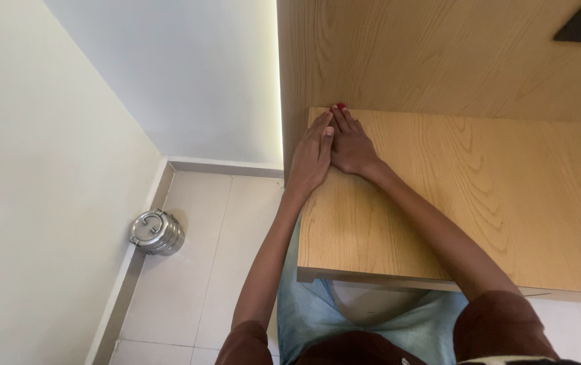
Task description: The person wipes the top surface of a wooden desk with a red cloth after pouring water from a bottle, then sits on the floor to wipe the front panel and edges of the desk drawer.
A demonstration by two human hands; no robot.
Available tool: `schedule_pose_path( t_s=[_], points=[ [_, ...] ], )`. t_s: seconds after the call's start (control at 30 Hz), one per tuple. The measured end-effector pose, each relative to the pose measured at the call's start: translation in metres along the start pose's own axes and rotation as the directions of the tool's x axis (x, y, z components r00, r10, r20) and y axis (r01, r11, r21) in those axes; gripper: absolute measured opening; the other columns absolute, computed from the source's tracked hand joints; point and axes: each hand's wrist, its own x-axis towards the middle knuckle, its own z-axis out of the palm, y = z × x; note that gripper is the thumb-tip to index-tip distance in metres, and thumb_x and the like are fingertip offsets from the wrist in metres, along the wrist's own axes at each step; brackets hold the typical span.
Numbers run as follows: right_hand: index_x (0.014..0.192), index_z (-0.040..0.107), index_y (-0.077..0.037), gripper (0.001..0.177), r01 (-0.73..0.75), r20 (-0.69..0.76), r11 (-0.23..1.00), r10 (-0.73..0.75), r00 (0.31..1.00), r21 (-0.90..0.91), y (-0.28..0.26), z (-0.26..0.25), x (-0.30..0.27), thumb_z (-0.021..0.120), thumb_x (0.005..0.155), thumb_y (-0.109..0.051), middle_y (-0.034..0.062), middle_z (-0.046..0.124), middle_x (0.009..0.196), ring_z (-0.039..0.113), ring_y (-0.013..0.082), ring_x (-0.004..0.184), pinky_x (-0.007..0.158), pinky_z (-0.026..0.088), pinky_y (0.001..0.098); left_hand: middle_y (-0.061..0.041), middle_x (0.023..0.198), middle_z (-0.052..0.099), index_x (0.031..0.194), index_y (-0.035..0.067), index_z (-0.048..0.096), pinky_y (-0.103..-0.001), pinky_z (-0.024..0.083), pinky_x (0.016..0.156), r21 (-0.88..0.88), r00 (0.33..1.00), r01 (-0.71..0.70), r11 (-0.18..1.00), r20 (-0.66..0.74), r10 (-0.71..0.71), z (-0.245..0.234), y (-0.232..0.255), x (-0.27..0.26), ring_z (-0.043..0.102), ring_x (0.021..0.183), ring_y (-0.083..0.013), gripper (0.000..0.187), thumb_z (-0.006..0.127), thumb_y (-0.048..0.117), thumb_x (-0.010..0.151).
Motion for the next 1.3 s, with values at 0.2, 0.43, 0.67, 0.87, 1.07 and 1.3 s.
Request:
schedule_pose_path(
  t_s=[0.2, 0.43, 0.67, 0.87, 1.07, 1.3],
  points=[
    [0.162, 0.009, 0.002, 0.086, 0.025, 0.035, 1.000, -0.024, 0.999, -0.002, -0.020, -0.004, -0.030, 0.040, 0.099, -0.047, 0.0232, 0.001, 0.169, -0.004, 0.0377, 0.157, 0.125, 0.004, 0.0506, -0.015, 0.154, 0.053, 0.145, 0.004, 0.055, -0.044, 0.023, 0.130, 0.223, 0.994, -0.044, 0.974, -0.084, 0.064, -0.005, 0.002, -0.007, 0.044, 0.148, -0.0311, 0.059, 0.024, 0.040, 0.112],
    [0.155, 0.013, 0.011, 0.085, 0.124, 0.070, 0.992, -0.123, 0.990, -0.010, -0.072, -0.023, -0.160, 0.031, 0.104, -0.054, 0.0296, 0.005, 0.166, -0.004, 0.0398, 0.156, 0.124, 0.005, 0.0501, -0.016, 0.155, 0.051, 0.145, 0.000, 0.055, -0.044, 0.025, 0.128, 0.240, 0.994, -0.074, 0.968, -0.062, 0.092, 0.001, -0.003, -0.008, 0.041, 0.150, -0.0304, 0.055, 0.029, 0.035, 0.111],
    [0.156, 0.014, 0.009, 0.077, 0.114, 0.045, 0.993, -0.114, 0.993, -0.013, -0.061, -0.020, -0.129, 0.026, 0.107, -0.049, 0.0265, 0.009, 0.167, 0.000, 0.0369, 0.156, 0.124, 0.007, 0.0509, -0.019, 0.156, 0.049, 0.148, -0.003, 0.050, -0.049, 0.012, 0.129, 0.255, 0.988, -0.135, 0.957, -0.031, 0.148, 0.006, -0.016, -0.002, 0.037, 0.153, -0.0318, 0.057, 0.027, 0.037, 0.113],
    [0.159, 0.015, 0.007, 0.078, 0.086, -0.016, 0.992, -0.088, 0.996, -0.088, -0.013, -0.002, -0.022, 0.039, 0.100, -0.038, 0.0279, 0.008, 0.168, 0.004, 0.0426, 0.156, 0.124, 0.011, 0.0527, -0.016, 0.152, 0.055, 0.145, 0.000, 0.055, -0.051, 0.011, 0.130, 0.284, 0.983, -0.113, 0.952, -0.106, 0.148, 0.003, -0.010, -0.009, 0.040, 0.151, -0.0303, 0.059, 0.024, 0.039, 0.113],
    [0.159, 0.014, 0.008, 0.076, 0.035, -0.054, 0.999, -0.036, 0.998, -0.029, -0.008, 0.010, -0.004, 0.040, 0.103, -0.037, 0.0287, 0.007, 0.168, 0.003, 0.0439, 0.156, 0.126, 0.010, 0.0548, -0.019, 0.145, 0.059, 0.140, -0.002, 0.059, -0.048, 0.022, 0.126, 0.232, 0.985, -0.074, 0.970, -0.137, 0.108, 0.000, -0.002, -0.007, 0.045, 0.144, -0.0347, 0.059, 0.023, 0.036, 0.113],
    [0.156, 0.008, 0.015, 0.078, 0.083, -0.028, 0.939, -0.078, 0.997, 0.334, -0.031, 0.000, -0.068, 0.049, 0.098, -0.019, 0.0370, 0.003, 0.164, -0.002, 0.0475, 0.154, 0.124, 0.006, 0.0548, -0.025, 0.124, 0.070, 0.129, -0.003, 0.066, -0.046, 0.054, 0.103, 0.109, 0.988, 0.155, 0.982, -0.031, -0.152, -0.002, 0.016, -0.003, 0.069, 0.113, -0.0390, 0.046, 0.036, 0.026, 0.108]
  ],
)
